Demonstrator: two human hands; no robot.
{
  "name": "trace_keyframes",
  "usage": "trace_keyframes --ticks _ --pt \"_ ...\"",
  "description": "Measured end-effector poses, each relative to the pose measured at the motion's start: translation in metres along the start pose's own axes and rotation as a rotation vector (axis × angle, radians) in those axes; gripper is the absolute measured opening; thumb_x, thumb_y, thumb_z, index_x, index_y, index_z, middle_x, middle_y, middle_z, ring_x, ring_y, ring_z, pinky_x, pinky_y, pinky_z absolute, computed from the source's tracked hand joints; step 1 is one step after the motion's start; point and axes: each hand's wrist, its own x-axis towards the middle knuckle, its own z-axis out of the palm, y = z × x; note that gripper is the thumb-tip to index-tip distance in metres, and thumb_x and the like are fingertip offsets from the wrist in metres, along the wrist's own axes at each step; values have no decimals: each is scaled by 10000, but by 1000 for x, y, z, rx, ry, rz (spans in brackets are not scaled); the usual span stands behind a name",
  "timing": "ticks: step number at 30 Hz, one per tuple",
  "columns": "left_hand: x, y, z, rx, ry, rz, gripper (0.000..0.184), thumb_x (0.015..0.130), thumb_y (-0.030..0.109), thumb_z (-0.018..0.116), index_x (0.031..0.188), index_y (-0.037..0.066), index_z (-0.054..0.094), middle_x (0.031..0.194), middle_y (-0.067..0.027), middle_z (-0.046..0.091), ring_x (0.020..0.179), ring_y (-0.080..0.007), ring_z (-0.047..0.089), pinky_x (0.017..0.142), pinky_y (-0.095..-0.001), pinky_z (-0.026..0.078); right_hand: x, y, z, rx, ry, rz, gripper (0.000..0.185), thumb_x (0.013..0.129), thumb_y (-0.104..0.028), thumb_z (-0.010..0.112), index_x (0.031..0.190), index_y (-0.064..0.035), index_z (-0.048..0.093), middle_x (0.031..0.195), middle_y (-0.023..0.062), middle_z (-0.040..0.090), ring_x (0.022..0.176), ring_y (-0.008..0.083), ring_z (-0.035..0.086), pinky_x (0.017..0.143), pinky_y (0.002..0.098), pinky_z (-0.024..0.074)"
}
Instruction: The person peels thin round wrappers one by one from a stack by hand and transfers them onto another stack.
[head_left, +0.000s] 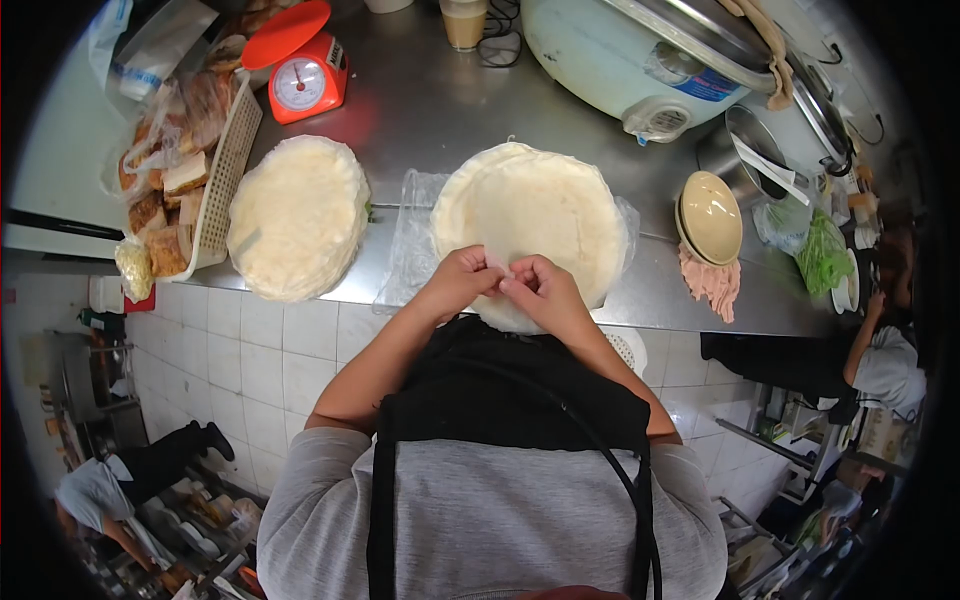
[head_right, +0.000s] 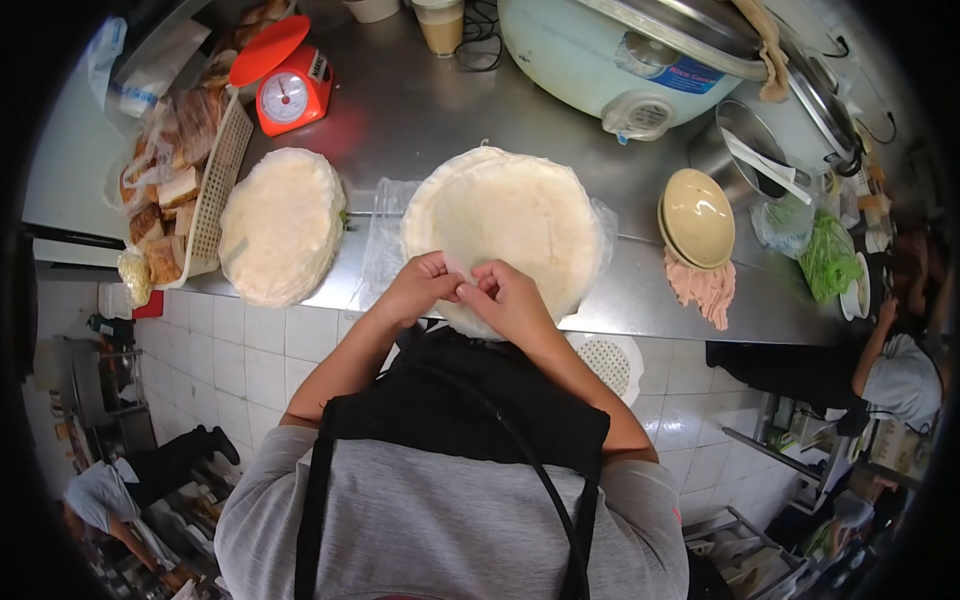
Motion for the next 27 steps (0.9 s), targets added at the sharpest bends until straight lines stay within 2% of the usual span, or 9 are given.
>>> trace_keyframes --ticks 4,10,12,13,16,19,24,27 --pt "-1 2 6 85 -46 60 93 794 59 519 872 34 562 757 -15 571 667 -77 531 615 -208 441 7 6 -2 -48 37 -6 166 784 -163 569 852 -12 558 632 102 564 562 188 548 540 277 432" --pt "-1 11 7 54 48 -8 109 801 110 544 850 13 552 765 -33 575 659 -78 526 606 -213 447 10 2 -2 -225 157 -27 149 816 -160 502 792 -16 533 657 178 554 608 343 546 552 373 427" --pt "2 12 13 90 162 -10 118 804 128 544 849 19 548 757 -26 572 649 -72 518 593 -213 445 10 0 1 -349 111 -192 144 835 -144 490 794 -8 511 624 129 544 568 215 548 527 309 429" --pt "3 14 14 72 148 30 122 804 134 546 848 21 545 752 -21 569 642 -69 513 582 -212 442 10 0 2 -410 88 -274 143 845 -137 484 795 -4 500 608 105 539 547 151 548 515 277 429" --pt "7 15 15 78 118 116 127 803 147 554 838 25 540 735 -9 561 619 -63 497 547 -211 428 11 2 -3 -329 169 -155 128 824 -145 490 813 -21 520 680 183 558 643 342 552 576 382 430" --pt "16 -5 1 194 144 133 116 795 142 559 803 27 540 704 -6 555 589 -64 475 514 -219 401 14 -2 -18 -216 212 34 126 819 -144 496 807 -22 522 713 181 566 662 330 558 590 377 434" --pt "12 5 8 449 255 236 143 774 116 544 687 11 502 609 -40 527 544 -81 446 486 -254 369 11 -3 -22 -335 233 -66 145 806 -166 516 823 -22 530 739 169 576 671 304 568 599 355 442" --pt "17 1 8 536 250 266 138 767 113 530 694 -1 501 590 -71 507 544 -95 454 498 -265 379 8 -24 -12 -342 193 -105 184 794 -183 532 867 -15 539 808 164 579 709 286 571 621 340 450"
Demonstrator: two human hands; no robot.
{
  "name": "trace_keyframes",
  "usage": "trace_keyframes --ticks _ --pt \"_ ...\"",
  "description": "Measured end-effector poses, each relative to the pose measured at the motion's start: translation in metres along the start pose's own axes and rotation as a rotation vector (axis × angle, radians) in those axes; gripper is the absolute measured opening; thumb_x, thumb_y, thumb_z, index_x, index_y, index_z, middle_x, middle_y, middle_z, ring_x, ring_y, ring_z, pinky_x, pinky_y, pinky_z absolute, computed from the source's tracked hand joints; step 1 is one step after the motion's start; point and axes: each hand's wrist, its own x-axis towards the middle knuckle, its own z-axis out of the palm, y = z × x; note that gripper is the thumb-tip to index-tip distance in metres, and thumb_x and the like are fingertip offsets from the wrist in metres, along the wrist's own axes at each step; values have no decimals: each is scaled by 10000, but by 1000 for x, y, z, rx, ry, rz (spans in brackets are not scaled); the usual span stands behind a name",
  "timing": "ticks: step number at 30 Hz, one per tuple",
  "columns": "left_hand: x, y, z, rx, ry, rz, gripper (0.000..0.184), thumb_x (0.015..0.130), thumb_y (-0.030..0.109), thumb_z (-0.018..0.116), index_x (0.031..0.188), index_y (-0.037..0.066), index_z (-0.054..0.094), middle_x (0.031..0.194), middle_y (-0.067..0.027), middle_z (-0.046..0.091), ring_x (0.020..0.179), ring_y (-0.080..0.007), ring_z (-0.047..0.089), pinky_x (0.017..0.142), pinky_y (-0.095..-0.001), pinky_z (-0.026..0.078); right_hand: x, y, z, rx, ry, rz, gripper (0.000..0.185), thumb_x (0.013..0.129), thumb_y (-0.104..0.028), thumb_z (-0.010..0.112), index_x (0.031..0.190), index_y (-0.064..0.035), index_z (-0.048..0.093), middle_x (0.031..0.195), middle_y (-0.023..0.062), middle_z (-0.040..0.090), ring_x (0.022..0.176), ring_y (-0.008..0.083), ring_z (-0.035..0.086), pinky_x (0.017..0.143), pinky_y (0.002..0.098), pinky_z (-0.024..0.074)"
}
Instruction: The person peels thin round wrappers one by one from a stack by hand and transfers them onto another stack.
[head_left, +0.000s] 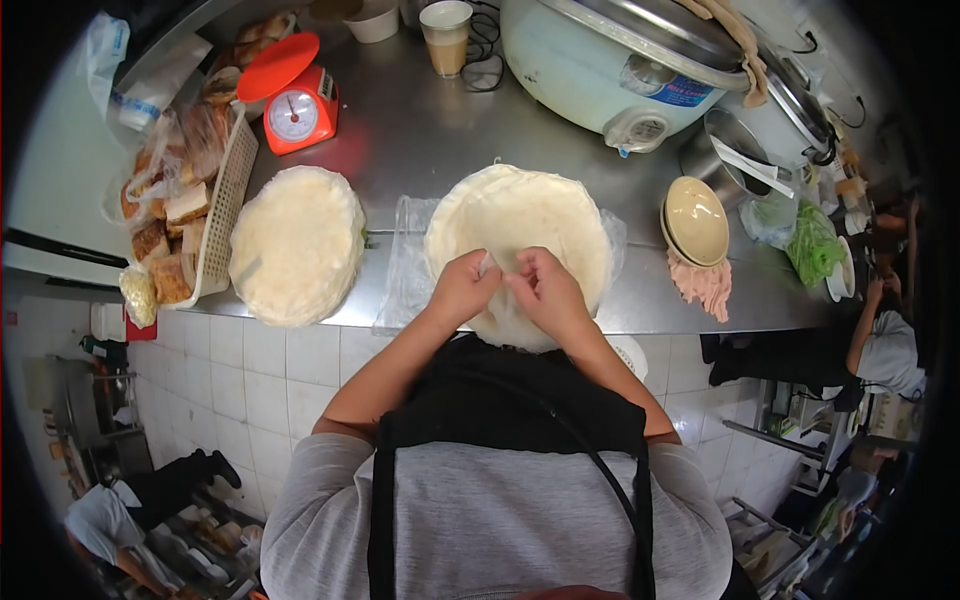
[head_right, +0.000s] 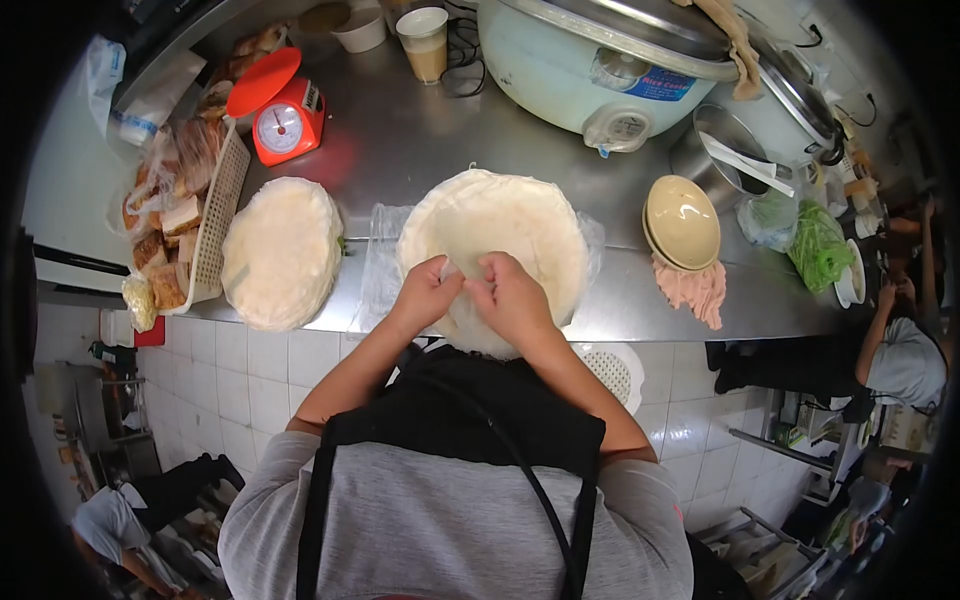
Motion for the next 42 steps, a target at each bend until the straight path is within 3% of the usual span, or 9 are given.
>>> trace_keyframes --ticks 6,11,16,19,22,25,33,37,42 --pt "-3 15 3 37 -51 167 112 789 115 516 823 20 563 691 -8 557 660 -55 471 583 -224 390 17 0 13 47 -21 -102 207 779 -165 546 922 -16 558 877 154 577 773 283 570 676 334 455" --pt "-1 -10 -11 -121 -106 -5 134 796 135 539 697 59 490 627 19 498 570 -43 436 519 -200 368 25 20 17 14 67 -186 125 792 -106 521 876 -28 571 828 147 588 758 302 568 678 344 452" --pt "4 -22 -29 -464 -44 -220 182 778 142 565 652 95 443 615 41 472 546 -47 445 472 -211 402 29 26 -1 39 160 -52 98 800 -99 516 847 -25 558 802 155 583 747 316 564 667 354 449" --pt "10 -24 -31 0 17 -126 150 762 167 583 729 63 481 644 0 523 575 -113 512 508 -258 436 27 24 3 19 129 -131 94 803 -104 512 836 -25 550 809 154 572 752 319 555 665 357 445" --pt "9 15 -18 322 227 210 162 754 157 566 848 38 508 716 -99 585 632 -228 583 564 -326 465 21 11 10 19 45 -264 83 806 -105 515 822 -25 531 769 135 551 702 295 544 636 336 437" --pt "15 33 -12 572 271 235 200 763 124 518 942 34 505 810 -185 590 706 -321 591 620 -374 468 14 3 13 47 -2 -314 76 807 -104 515 808 -28 511 742 121 531 664 278 530 608 330 426" --pt "18 37 -6 608 215 247 78 770 149 520 788 75 535 656 -108 586 612 -297 573 550 -394 454 14 21 0 114 101 44 119 814 -140 509 806 -22 517 776 157 565 680 303 555 611 351 436" --pt "19 38 0 593 212 300 130 753 177 550 680 71 535 663 -103 575 593 -282 562 531 -390 449 19 17 9 154 188 10 131 813 -146 510 852 -21 509 800 157 574 707 297 564 627 346 444" --pt "19 36 4 562 233 403 80 729 134 571 734 55 561 712 -117 569 631 -302 554 538 -372 445 29 9 13 23 233 -160 133 810 -145 510 885 -35 511 823 153 580 746 306 571 652 364 455"
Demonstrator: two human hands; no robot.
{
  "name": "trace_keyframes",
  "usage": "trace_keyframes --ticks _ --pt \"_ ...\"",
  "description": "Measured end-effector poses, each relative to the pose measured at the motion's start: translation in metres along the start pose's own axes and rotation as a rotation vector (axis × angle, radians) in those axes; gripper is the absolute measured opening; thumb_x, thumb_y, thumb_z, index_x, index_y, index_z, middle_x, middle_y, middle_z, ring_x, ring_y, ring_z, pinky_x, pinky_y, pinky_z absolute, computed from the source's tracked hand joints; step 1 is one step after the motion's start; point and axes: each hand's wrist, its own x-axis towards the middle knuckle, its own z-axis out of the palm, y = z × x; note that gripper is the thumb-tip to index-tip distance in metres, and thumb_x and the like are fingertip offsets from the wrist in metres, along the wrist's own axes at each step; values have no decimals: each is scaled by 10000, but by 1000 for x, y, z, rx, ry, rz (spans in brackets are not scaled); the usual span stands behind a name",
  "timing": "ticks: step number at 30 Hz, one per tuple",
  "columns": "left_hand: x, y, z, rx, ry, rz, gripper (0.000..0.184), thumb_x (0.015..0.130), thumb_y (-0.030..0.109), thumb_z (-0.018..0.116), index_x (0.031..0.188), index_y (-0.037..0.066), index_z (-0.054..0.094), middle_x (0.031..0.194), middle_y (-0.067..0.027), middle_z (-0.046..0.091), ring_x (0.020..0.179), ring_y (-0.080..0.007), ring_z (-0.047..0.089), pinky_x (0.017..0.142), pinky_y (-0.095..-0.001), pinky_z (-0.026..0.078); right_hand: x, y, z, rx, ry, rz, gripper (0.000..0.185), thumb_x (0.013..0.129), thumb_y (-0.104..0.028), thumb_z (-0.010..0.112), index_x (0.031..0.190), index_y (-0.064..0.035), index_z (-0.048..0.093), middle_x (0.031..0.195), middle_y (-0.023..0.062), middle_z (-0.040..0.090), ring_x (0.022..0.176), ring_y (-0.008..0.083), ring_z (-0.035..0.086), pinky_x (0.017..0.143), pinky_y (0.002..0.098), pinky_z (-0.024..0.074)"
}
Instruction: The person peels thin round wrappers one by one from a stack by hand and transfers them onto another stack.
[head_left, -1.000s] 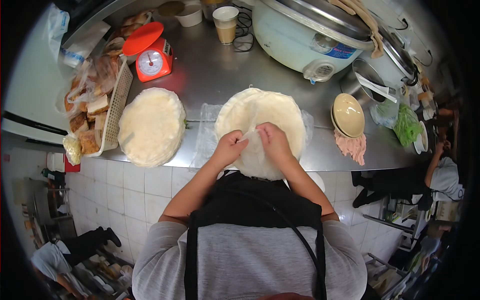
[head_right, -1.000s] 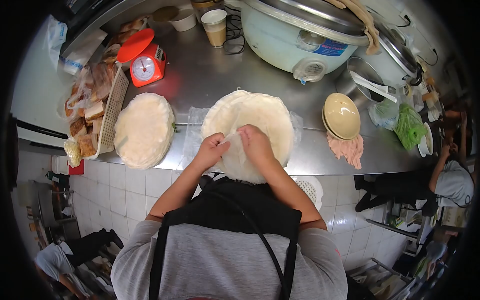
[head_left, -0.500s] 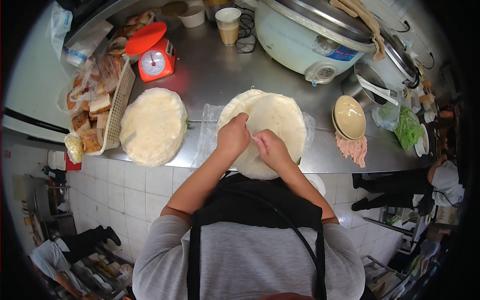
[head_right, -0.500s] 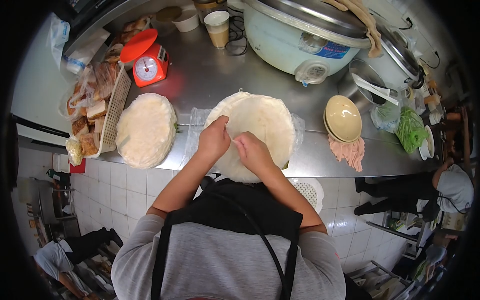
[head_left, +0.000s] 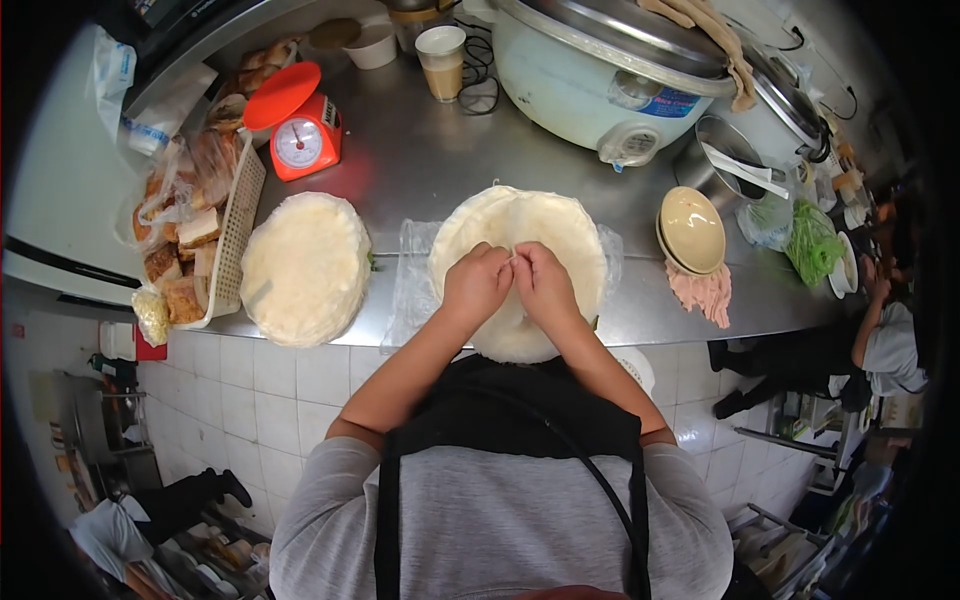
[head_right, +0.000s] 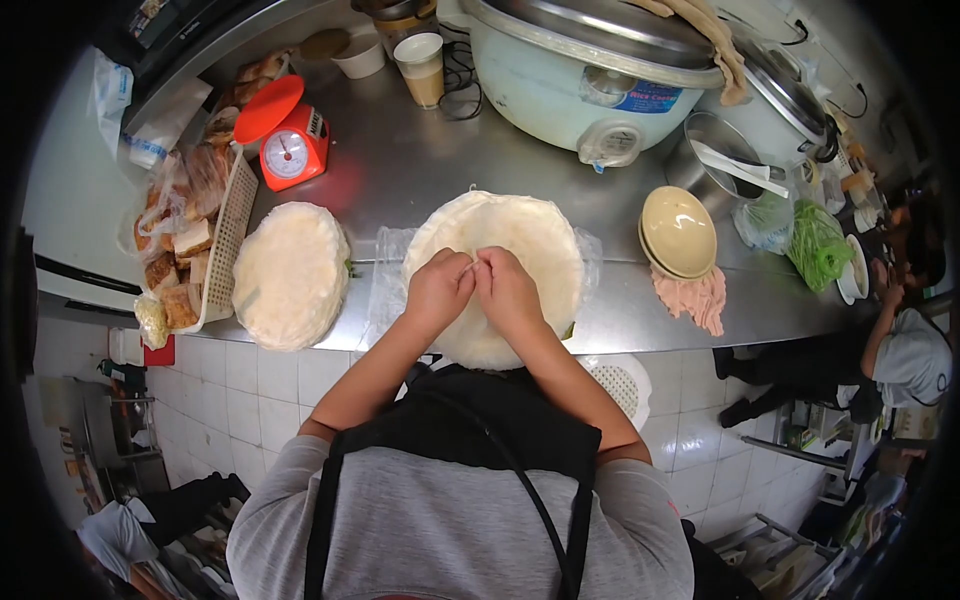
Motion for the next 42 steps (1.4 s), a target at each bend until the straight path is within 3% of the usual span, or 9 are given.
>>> trace_keyframes --ticks 4,11,14,17,23,26,28,32,42 --pt "2 -12 -1 -2 44 14 66 728 105 560 750 44 573 681 -112 568 594 -262 558 538 -339 444 7 5 0 -117 -11 -38 119 807 -140 514 878 -45 512 798 151 584 724 323 569 637 383 457" --pt "4 -48 -7 -406 -47 -457 119 742 121 538 764 7 563 641 -140 571 608 -264 566 577 -322 440 8 13 -13 -157 81 68 80 807 -123 518 829 -46 511 761 150 580 693 332 566 606 386 454" --pt "1 -45 -3 -308 -135 -448 135 743 136 543 799 15 563 689 -133 582 642 -274 573 596 -324 447 6 16 -11 -88 56 7 72 807 -113 516 822 -43 509 771 150 567 701 331 558 614 378 450" --pt "4 -26 1 -123 155 -44 129 745 106 543 841 25 568 694 -94 576 648 -203 568 595 -306 440 2 12 -6 26 -24 -67 75 808 -111 512 827 -39 505 783 149 551 718 326 548 630 366 444" --pt "26 2 1 -127 37 30 122 751 92 524 860 57 565 731 -130 575 692 -279 573 613 -348 448 -8 7 -11 211 -141 48 85 814 -108 506 855 -33 503 764 136 541 700 262 552 637 328 433" --pt "28 13 2 -25 -67 -68 82 757 105 535 822 59 553 710 -138 574 669 -293 570 583 -355 447 -12 13 2 525 155 53 108 825 -115 494 874 -21 506 747 116 540 688 188 539 636 310 430" --pt "27 20 3 -94 -77 -34 70 759 119 544 798 61 548 695 -131 576 653 -297 570 568 -360 444 -9 4 7 377 277 20 126 836 -128 483 881 -13 508 731 105 542 682 164 529 632 300 428" --pt "25 19 8 -139 -22 8 101 779 153 550 780 52 542 690 -132 576 627 -286 563 561 -350 439 -2 1 -17 303 74 296 161 855 -156 463 894 -8 514 696 100 547 669 164 529 635 287 424" --pt "35 -11 -17 -460 142 -303 148 821 162 516 818 14 518 681 -109 566 628 -165 517 594 -294 411 1 12 -51 187 314 240 185 859 -196 471 869 -15 508 726 91 558 696 157 517 659 284 415"
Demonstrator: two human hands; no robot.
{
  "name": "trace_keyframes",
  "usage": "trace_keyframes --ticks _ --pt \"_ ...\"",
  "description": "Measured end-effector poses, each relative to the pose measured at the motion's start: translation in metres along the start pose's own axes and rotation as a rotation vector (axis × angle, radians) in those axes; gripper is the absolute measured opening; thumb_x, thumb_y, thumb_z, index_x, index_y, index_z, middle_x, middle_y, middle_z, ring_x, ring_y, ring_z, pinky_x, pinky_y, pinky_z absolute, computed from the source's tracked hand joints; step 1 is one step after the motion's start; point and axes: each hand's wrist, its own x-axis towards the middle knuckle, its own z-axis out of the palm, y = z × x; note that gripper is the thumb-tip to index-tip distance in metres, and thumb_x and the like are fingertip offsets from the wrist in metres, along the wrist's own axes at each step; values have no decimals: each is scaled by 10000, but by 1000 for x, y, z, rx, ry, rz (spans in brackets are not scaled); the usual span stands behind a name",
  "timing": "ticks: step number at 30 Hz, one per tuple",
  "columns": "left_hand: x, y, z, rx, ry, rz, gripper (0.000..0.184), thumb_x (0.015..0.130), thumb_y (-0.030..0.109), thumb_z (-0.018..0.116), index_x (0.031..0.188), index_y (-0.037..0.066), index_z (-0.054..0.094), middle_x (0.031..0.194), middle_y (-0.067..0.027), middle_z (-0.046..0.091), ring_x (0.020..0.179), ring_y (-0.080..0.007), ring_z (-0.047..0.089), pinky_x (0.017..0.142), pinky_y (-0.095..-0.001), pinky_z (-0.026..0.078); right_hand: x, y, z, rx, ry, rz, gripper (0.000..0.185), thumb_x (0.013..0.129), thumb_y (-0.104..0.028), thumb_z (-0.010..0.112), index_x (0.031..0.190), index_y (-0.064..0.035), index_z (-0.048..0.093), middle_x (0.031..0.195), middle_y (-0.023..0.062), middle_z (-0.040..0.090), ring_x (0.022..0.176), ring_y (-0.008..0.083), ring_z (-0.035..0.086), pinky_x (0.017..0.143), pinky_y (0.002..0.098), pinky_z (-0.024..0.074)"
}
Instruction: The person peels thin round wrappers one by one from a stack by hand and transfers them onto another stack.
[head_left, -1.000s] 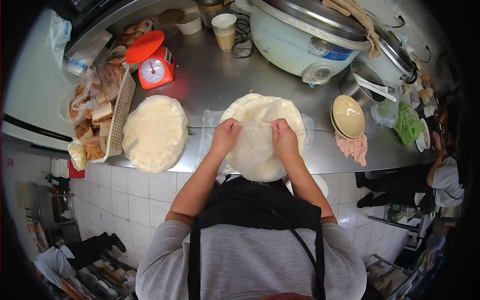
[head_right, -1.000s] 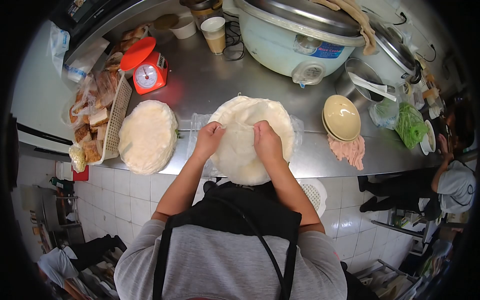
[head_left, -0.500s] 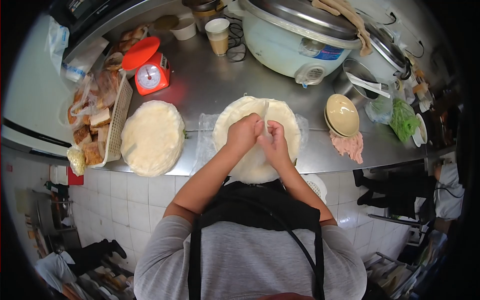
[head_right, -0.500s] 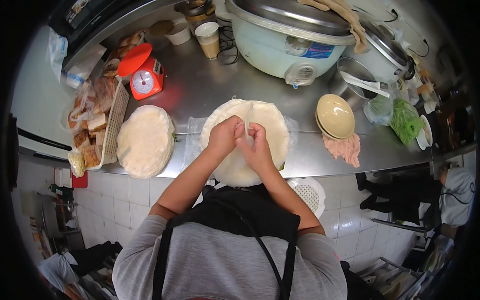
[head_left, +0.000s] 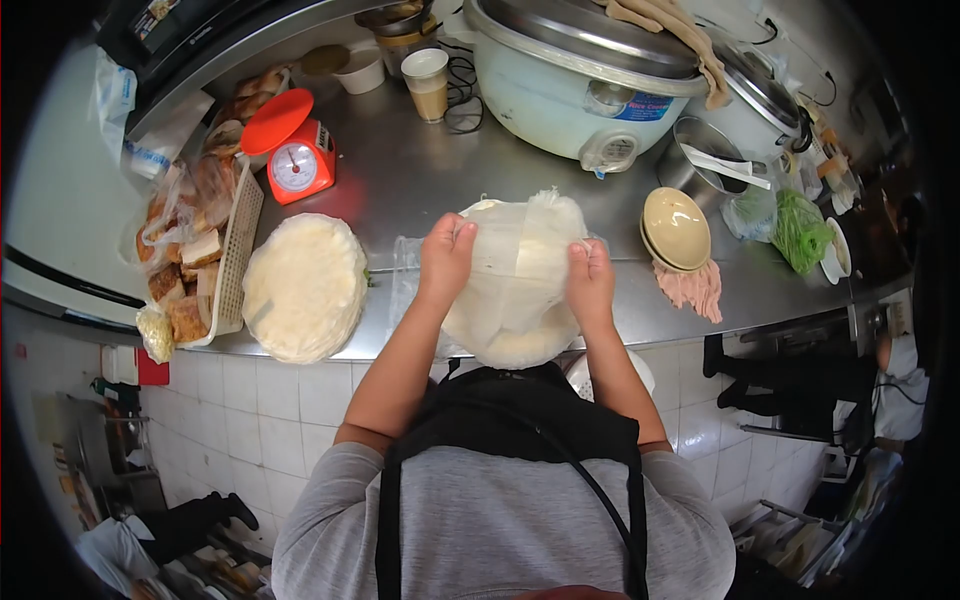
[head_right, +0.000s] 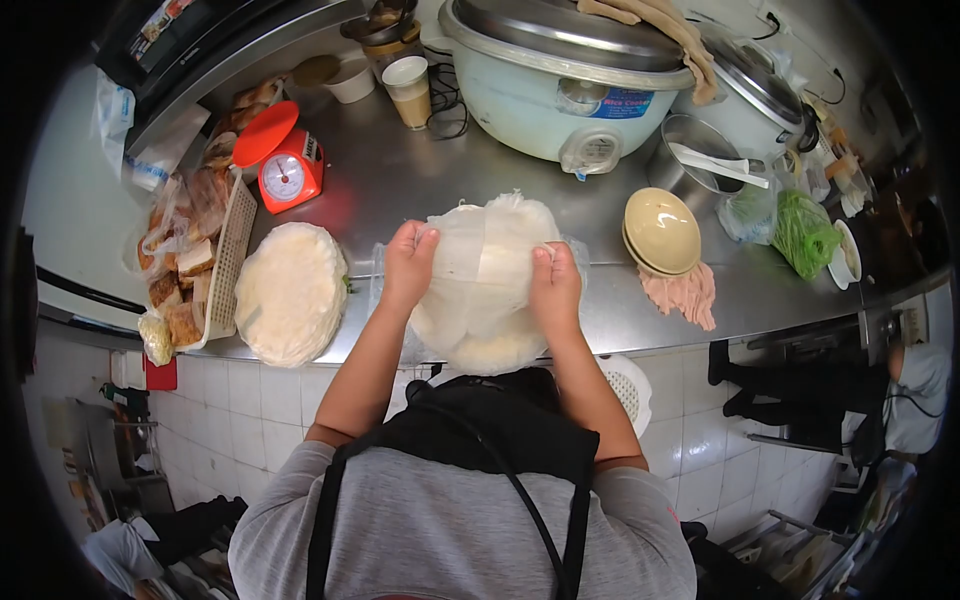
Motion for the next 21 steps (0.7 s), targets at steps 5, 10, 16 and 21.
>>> trace_keyframes --ticks 5,10,16,21 --pt "0 -7 -8 -91 -19 -6 110 808 143 533 804 33 529 687 9 537 637 -57 450 588 -238 393 5 2 -10 -12 -74 -142 159 848 -177 497 886 -25 521 741 98 573 662 176 535 628 282 427" --pt "-6 24 -17 -11 -410 -53 166 760 127 573 895 34 548 771 -16 562 695 -96 509 660 -237 420 5 -31 -20 -214 -385 -366 115 815 -144 528 878 -50 546 786 119 587 663 266 562 611 302 448" --pt "9 12 19 -9 -602 163 236 731 54 576 964 36 541 919 -61 564 870 -146 519 785 -279 420 0 -41 -24 -215 -590 -483 98 779 -100 536 861 -49 553 784 104 564 705 284 549 633 316 445" --pt "1 19 46 -23 -535 295 145 760 23 505 902 38 531 853 -71 579 815 -170 552 722 -284 433 0 -40 -38 -75 -603 -533 116 750 -85 548 853 -34 544 765 99 534 710 268 527 653 296 433"
